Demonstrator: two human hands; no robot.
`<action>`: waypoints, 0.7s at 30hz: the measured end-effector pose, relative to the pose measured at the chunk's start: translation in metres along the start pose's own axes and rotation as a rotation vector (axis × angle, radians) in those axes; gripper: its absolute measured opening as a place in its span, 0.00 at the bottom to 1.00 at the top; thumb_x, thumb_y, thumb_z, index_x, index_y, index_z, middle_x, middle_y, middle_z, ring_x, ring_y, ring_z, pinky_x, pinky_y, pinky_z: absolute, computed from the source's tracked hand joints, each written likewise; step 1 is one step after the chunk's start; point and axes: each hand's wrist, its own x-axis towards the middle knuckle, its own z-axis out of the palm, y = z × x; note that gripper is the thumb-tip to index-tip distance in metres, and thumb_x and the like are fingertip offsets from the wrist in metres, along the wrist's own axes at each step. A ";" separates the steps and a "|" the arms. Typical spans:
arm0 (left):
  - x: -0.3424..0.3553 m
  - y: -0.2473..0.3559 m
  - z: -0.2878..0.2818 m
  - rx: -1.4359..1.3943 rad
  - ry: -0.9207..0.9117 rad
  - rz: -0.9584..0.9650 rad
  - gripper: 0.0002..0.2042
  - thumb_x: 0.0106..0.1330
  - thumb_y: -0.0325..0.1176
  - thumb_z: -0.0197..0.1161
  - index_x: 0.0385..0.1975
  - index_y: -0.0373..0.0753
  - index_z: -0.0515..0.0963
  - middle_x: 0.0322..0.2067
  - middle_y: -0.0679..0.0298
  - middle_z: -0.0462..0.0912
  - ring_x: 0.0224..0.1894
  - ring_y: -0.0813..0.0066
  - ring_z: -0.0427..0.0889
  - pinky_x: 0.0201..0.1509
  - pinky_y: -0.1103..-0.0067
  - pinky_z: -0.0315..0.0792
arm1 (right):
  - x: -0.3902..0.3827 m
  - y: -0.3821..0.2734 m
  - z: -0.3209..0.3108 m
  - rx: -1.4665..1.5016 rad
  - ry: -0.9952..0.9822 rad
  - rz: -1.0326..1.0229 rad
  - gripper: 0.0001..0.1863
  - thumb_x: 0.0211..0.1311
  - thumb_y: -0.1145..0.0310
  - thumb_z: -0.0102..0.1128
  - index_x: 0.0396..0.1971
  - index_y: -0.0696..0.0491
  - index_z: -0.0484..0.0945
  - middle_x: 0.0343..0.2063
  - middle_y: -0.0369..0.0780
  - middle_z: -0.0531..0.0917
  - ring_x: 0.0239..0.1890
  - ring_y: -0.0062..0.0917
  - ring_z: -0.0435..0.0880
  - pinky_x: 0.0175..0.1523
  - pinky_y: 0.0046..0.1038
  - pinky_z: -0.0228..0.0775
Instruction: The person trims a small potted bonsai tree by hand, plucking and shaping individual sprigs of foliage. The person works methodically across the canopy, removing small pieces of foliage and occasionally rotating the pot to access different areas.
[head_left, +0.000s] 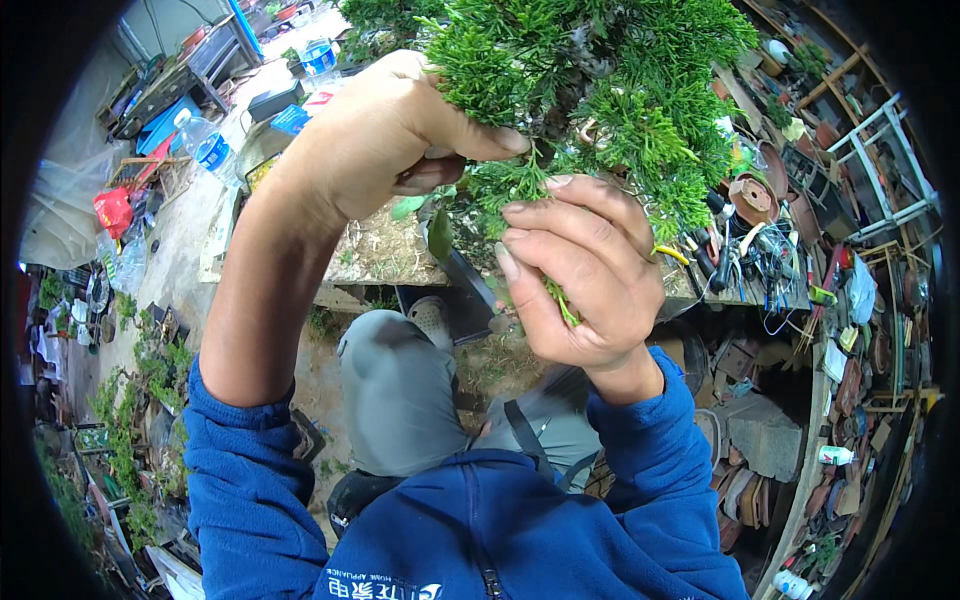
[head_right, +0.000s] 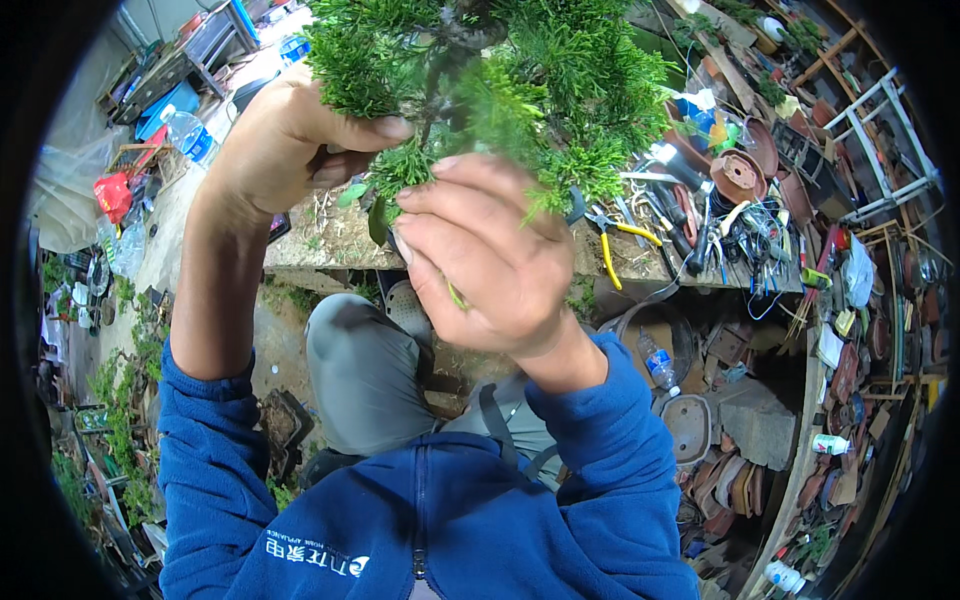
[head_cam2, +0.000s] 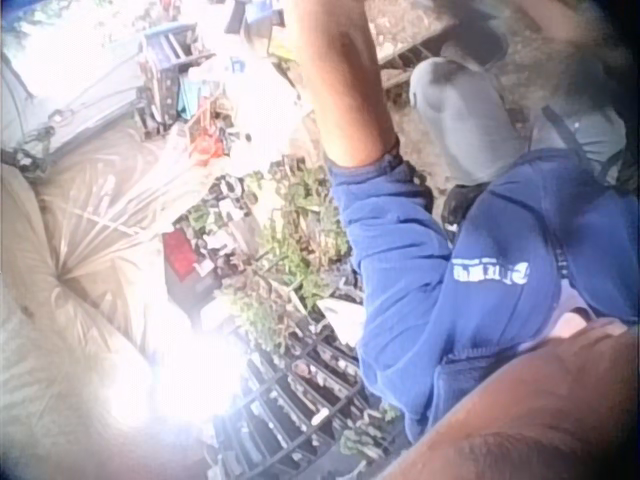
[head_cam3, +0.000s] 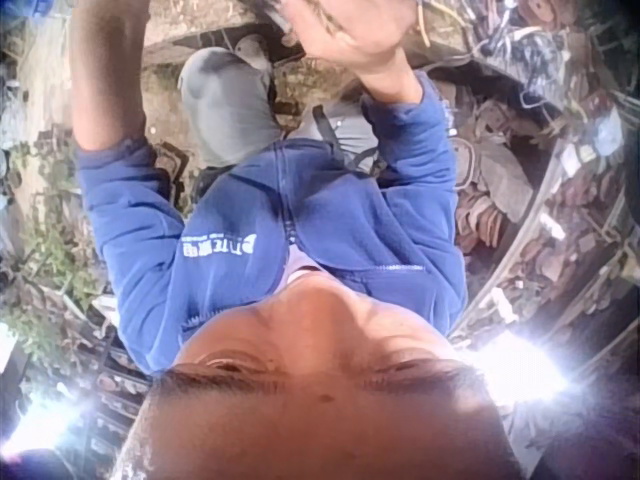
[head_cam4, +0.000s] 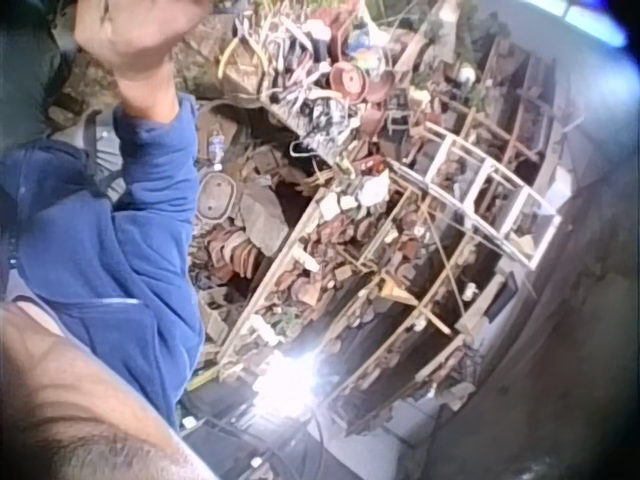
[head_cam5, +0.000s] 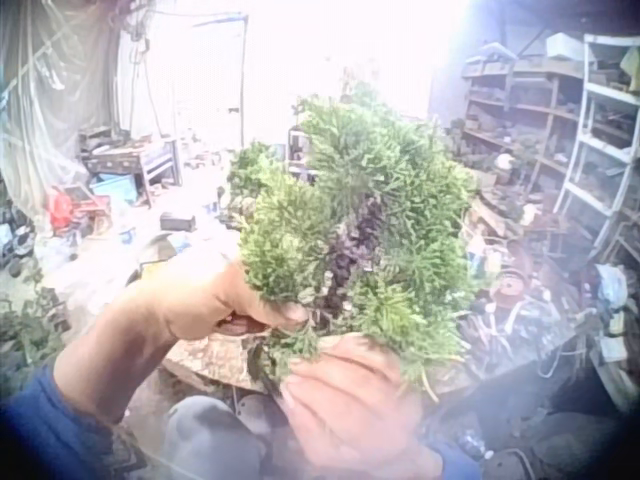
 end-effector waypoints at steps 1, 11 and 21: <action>-0.001 0.001 -0.004 0.095 -0.003 -0.008 0.12 0.64 0.29 0.73 0.19 0.36 0.80 0.14 0.73 0.69 0.15 0.85 0.60 0.20 0.80 0.50 | 0.000 0.002 0.001 0.000 0.015 -0.006 0.13 0.44 0.79 0.74 0.34 0.56 0.87 0.38 0.41 0.89 0.45 0.40 0.86 0.52 0.38 0.81; 0.008 -0.016 -0.032 0.058 -0.105 0.074 0.10 0.62 0.29 0.70 0.21 0.35 0.78 0.14 0.72 0.71 0.16 0.86 0.66 0.20 0.82 0.57 | 0.001 0.005 0.006 0.004 0.059 0.020 0.11 0.47 0.83 0.73 0.33 0.57 0.87 0.36 0.42 0.89 0.42 0.39 0.87 0.50 0.35 0.79; 0.003 -0.036 -0.002 -0.006 0.137 0.278 0.15 0.56 0.31 0.71 0.41 0.31 0.84 0.26 0.68 0.83 0.26 0.85 0.77 0.30 0.81 0.70 | -0.001 0.002 0.006 -0.041 0.043 0.084 0.11 0.50 0.82 0.74 0.34 0.57 0.87 0.38 0.43 0.90 0.43 0.38 0.87 0.54 0.36 0.78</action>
